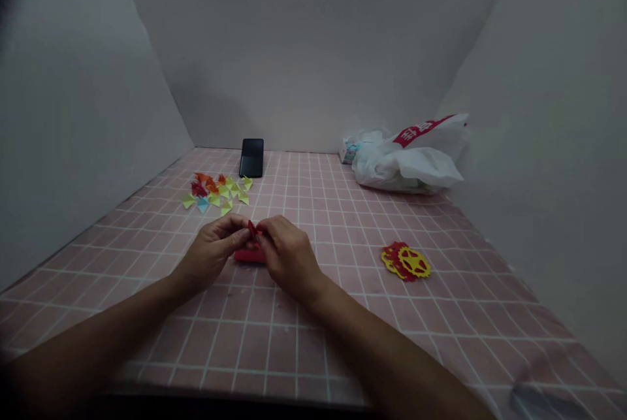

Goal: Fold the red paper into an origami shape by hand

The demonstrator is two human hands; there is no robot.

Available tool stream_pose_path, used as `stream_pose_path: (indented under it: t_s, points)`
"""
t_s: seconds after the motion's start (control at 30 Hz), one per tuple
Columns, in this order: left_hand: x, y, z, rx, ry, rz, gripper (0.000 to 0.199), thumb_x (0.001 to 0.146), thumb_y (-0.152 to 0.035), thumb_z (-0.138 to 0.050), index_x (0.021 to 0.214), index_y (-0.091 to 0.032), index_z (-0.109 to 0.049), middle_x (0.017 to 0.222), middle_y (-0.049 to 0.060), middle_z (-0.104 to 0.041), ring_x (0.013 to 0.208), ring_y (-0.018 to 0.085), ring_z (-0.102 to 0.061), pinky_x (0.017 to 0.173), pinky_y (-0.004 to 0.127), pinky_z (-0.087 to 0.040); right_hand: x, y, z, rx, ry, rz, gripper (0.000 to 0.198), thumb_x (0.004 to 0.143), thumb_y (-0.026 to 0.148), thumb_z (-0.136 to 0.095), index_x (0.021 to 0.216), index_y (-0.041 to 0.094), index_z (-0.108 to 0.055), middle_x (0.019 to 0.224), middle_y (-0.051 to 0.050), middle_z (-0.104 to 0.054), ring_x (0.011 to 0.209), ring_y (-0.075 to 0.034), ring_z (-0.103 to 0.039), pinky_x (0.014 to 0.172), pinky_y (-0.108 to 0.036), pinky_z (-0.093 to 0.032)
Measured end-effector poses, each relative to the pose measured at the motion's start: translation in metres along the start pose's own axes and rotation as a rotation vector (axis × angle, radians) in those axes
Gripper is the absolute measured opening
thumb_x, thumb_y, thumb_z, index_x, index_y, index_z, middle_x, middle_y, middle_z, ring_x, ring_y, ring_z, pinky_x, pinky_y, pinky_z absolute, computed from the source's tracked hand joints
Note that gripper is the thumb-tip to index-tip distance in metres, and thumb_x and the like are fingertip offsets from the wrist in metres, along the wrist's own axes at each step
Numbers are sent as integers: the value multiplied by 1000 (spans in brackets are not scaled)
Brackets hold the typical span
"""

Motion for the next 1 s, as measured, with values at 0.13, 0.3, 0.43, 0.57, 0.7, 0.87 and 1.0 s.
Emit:
stream_pose_path:
  t_s: [0.13,0.3,0.43,0.57,0.7,0.87,1.0]
  points:
    - [-2,-2,-6,46,38,9,23,77,-31,-81,85,-16,-66,73,-1,-69,67,12,-66,71,26,-56,-1,-4,0,23,-3,-38,14,94,12,-51,88,21,-60,84,-6,-68,78,-18,-64,71,-31,-49]
    - [-3,7,-8,4,73,72,23,79,-32,-79,87,-17,-64,67,-3,-66,61,10,-61,67,23,-52,-2,-12,1,74,-29,-136,11,91,14,-52,89,22,-58,82,-4,-67,73,-17,-63,67,-29,-47]
    - [-3,8,-10,7,97,79,24,79,-33,-79,84,-17,-63,68,-3,-67,63,9,-61,69,22,-52,-3,-16,5,101,-73,-190,8,89,14,-54,89,22,-54,75,-1,-63,64,-15,-58,60,-27,-44]
    - [-5,5,-11,49,93,70,22,80,-31,-79,86,-16,-64,73,-1,-71,69,11,-67,74,24,-55,-2,-13,2,101,-45,-162,9,91,13,-53,88,21,-57,82,-3,-67,71,-16,-62,65,-28,-46]
    - [-4,-1,-9,62,55,15,24,77,-29,-81,88,-16,-64,76,-1,-71,70,12,-69,73,25,-57,-1,-13,0,151,-45,-149,10,91,13,-55,88,20,-60,85,-5,-68,77,-17,-64,70,-30,-48]
    - [-2,-7,-5,119,21,-53,22,77,-27,-79,87,-17,-62,76,-1,-70,69,12,-68,71,25,-57,-5,-24,-7,295,-25,-255,5,91,20,-59,88,19,-63,83,-4,-67,77,-18,-63,69,-31,-49]
    - [-4,-17,-8,226,31,-152,12,80,-23,-74,84,-17,-64,78,-1,-69,73,13,-67,71,25,-56,-4,-28,-8,337,-18,-310,5,88,24,-65,86,20,-64,83,-3,-64,77,-17,-61,66,-30,-47]
Point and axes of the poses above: each hand's wrist, its own x-axis towards the middle knuckle, its own z-axis out of the back of the hand, y = z × x, the point moved 9 cm from there along x, towards the middle knuckle
